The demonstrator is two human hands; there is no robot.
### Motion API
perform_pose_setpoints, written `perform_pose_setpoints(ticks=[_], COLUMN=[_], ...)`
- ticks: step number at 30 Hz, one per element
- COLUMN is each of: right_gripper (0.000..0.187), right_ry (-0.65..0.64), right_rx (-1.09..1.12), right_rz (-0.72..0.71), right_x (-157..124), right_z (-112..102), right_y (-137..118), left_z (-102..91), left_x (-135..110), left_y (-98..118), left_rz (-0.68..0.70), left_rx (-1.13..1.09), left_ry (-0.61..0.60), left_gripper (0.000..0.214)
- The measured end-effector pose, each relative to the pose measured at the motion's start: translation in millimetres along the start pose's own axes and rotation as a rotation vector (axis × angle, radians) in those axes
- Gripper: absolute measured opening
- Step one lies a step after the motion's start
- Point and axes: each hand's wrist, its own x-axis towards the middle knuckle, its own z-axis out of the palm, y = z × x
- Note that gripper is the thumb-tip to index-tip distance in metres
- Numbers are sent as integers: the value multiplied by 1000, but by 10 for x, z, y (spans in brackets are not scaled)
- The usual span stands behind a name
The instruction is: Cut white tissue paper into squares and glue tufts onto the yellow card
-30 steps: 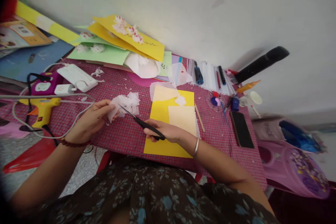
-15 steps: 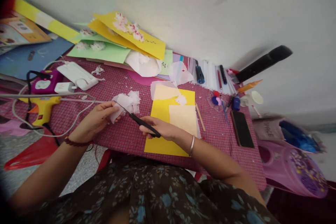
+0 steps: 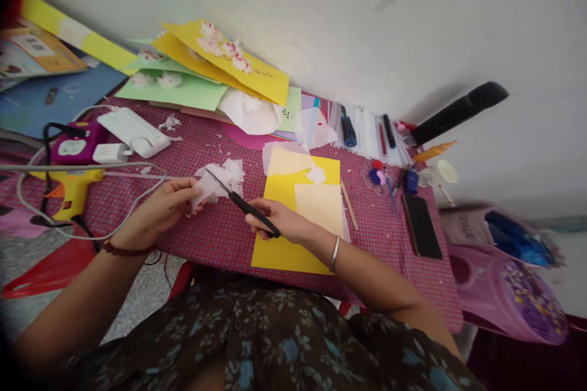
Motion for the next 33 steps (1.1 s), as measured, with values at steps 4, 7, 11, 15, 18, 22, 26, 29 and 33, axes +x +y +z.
perform_pose_setpoints(ticks=[4,7,11,15,18,22,26,29,33], right_gripper=[62,64,67,68,75,78,72,72,72], right_ry=[-67,-60,-61,-104,-104,-60,-35,-35,-37], right_rx=[28,43,20,-74,-141,-181,-202,-205,-226], right_rz=[-20,-20,-10,1,48,54,27,42,56], right_x=[-11,-61,-154,-170,-116,-39,-19,-33,-55], right_z=[-45,-84,-133,-120,-78,-33,-24,-30,-49], right_y=[32,100,141,49,-29,-73,-80,-79,-75], left_z=[-20,-6,39,109,143,127,103,117,132], left_x=[-50,-27,37,46,36,36,23,14,21], left_y=[-18,-24,-8,16,20,24,52,78,100], left_rz=[29,49,77,43,18,-35,-52,-34,-34], left_rx=[-43,-122,-219,-187,-140,-121,-137,-111,-62], left_ry=[61,114,209,131,75,41,27,63,111], left_gripper=[21,20,16,18,20,19,20,28,37])
